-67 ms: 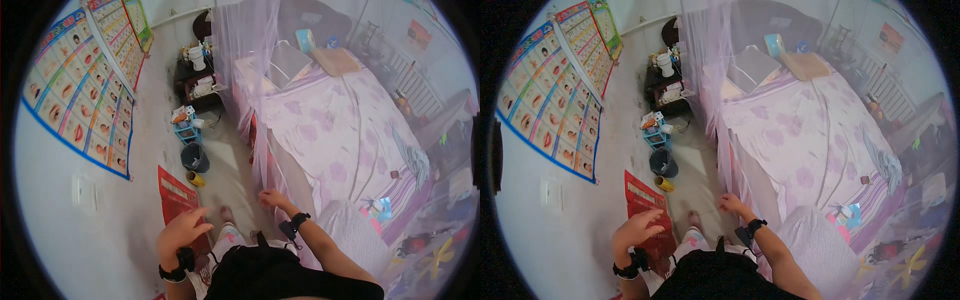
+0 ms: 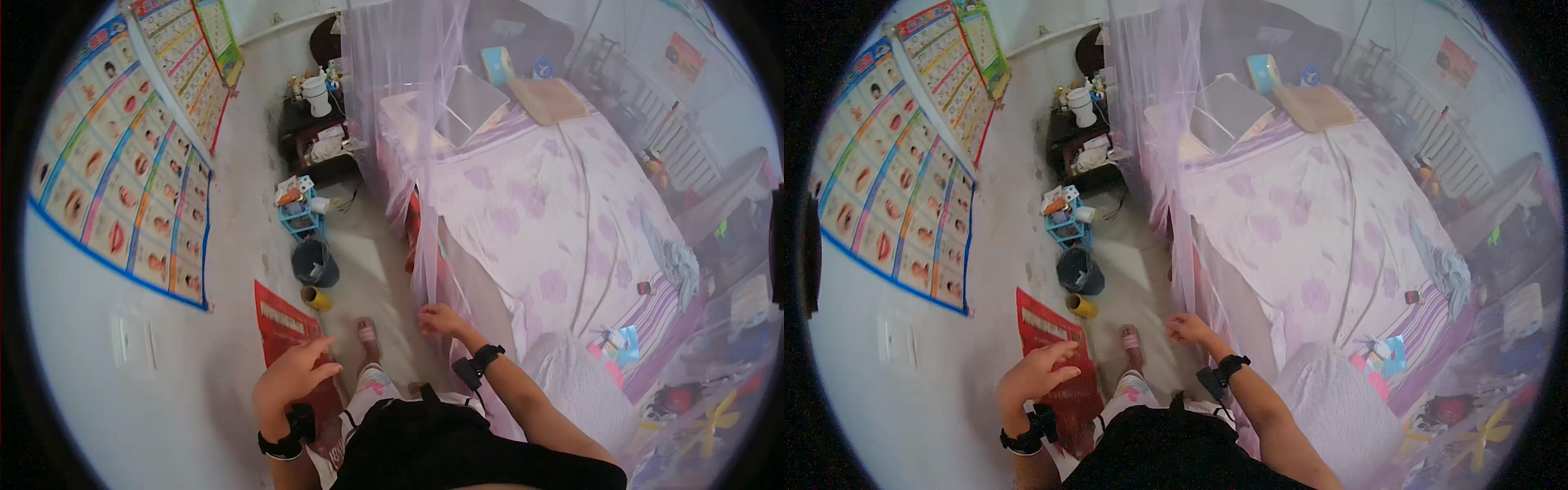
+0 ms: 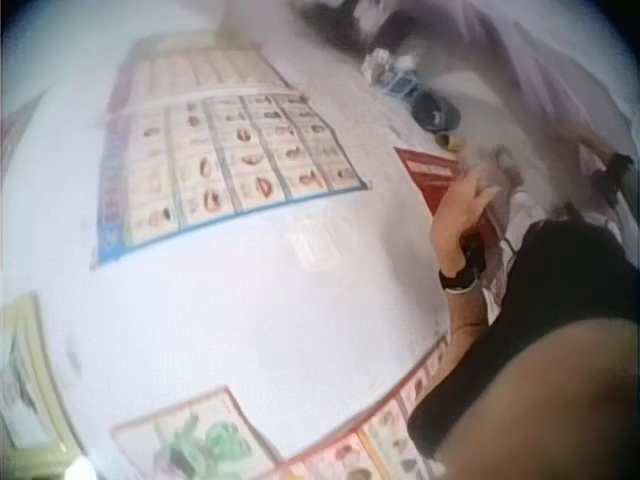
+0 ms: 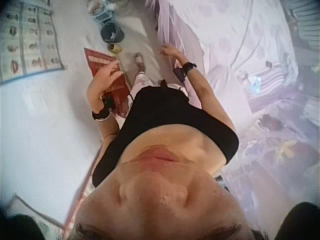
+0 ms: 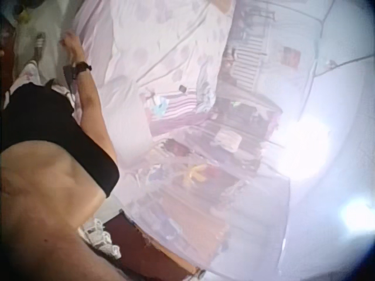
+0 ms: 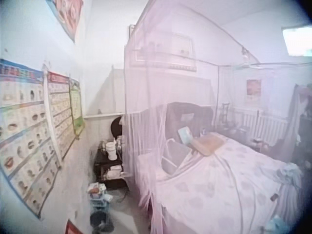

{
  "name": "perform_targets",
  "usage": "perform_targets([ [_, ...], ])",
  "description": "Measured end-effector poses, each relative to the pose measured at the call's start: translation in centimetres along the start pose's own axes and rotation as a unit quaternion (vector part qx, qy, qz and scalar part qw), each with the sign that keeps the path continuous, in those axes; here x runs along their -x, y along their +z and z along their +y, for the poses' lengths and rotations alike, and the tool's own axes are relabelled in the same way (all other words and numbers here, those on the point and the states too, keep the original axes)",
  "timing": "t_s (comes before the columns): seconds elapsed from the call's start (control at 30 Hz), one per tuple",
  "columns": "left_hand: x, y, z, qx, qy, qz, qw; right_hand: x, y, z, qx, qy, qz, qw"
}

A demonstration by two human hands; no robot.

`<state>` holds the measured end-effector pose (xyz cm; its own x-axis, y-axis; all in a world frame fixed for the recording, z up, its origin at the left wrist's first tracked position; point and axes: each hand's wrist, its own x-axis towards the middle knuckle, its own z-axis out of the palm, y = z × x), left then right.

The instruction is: The person spreads a purple floral-patterned sheet over a bed, smooths it out by hand, and then places a large brown pillow and a smaller checkered cushion on top of the sheet.

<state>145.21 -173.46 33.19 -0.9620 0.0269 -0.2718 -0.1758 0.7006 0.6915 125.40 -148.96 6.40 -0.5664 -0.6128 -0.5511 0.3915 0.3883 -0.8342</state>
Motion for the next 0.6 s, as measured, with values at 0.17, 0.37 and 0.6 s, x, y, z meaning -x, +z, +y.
perform_targets([
  [0.17, -11.9, -4.9, -7.6, -0.020, 0.037, -0.026, 0.999, -7.8, -1.2, -10.0, -0.041, -0.034, 0.013, 0.998],
  [0.37, -28.5, -11.7, -2.3, -0.048, 0.184, -0.067, 0.979, -12.5, -6.8, -19.2, 0.018, -0.076, 0.105, 0.991],
  [0.6, -46.7, -7.1, 3.2, 0.028, 0.331, -0.215, 0.918, -5.7, -16.1, -18.0, -0.099, -0.058, 0.422, 0.899],
])
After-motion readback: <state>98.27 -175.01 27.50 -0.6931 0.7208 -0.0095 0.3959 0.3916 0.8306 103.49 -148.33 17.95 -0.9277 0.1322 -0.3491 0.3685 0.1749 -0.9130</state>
